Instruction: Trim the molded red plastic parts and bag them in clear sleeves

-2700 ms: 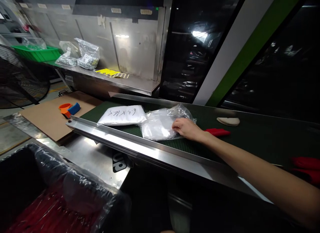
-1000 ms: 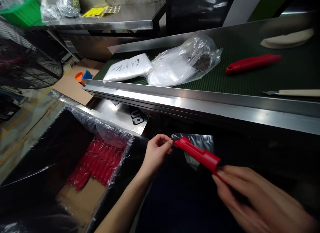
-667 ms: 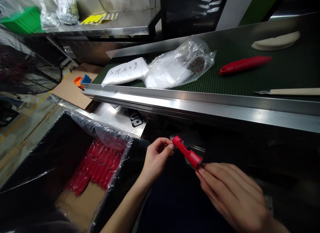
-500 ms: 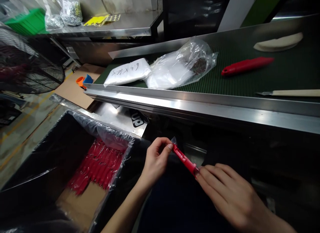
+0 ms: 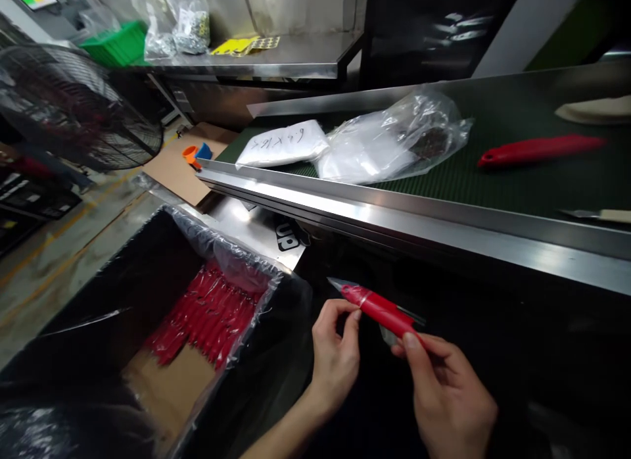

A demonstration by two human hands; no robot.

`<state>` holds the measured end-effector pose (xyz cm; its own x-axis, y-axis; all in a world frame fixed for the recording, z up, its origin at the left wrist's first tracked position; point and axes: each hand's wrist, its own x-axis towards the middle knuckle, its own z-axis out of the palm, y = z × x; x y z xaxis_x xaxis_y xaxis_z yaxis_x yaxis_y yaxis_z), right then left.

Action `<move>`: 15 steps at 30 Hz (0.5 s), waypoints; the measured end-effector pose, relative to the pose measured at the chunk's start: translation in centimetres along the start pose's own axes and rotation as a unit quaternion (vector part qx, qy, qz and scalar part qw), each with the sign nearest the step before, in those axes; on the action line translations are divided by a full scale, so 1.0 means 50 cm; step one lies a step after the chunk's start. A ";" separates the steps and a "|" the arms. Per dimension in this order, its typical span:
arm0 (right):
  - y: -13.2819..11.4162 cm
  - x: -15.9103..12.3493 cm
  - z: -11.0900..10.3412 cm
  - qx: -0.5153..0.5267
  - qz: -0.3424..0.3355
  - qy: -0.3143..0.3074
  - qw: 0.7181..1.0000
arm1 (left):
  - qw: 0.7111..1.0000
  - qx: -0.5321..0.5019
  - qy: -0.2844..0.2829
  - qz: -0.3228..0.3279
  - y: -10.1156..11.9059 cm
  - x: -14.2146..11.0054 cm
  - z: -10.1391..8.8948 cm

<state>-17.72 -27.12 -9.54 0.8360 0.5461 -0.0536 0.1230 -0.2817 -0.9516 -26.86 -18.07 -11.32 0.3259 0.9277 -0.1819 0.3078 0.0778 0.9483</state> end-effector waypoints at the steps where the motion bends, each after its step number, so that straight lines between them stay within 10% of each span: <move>1: 0.007 -0.010 0.006 0.037 0.046 0.005 0.998 | 1.000 0.002 0.007 -0.005 -0.006 -0.003 -0.002; 4: 0.021 -0.025 0.017 0.062 0.069 -0.021 0.995 | 1.000 0.010 -0.002 0.008 -0.010 -0.017 -0.012; 7: 0.024 -0.001 0.010 -0.032 -0.116 -0.109 0.987 | 0.996 0.007 -0.051 0.070 0.012 -0.029 -0.030; 11: 0.025 0.070 -0.027 -0.122 -0.380 -0.303 0.865 | 0.988 0.037 -0.069 0.132 0.053 -0.030 -0.066; 15: 0.030 0.101 -0.033 -0.097 -0.389 -0.408 0.820 | 0.974 0.084 -0.112 0.177 0.070 -0.027 -0.113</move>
<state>-12.45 -26.08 -10.73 -0.1627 0.9440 0.2871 0.5983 0.3257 -0.7320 -31.27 -17.00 -6.27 0.6185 0.7818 0.0789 0.2761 -0.3103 0.9097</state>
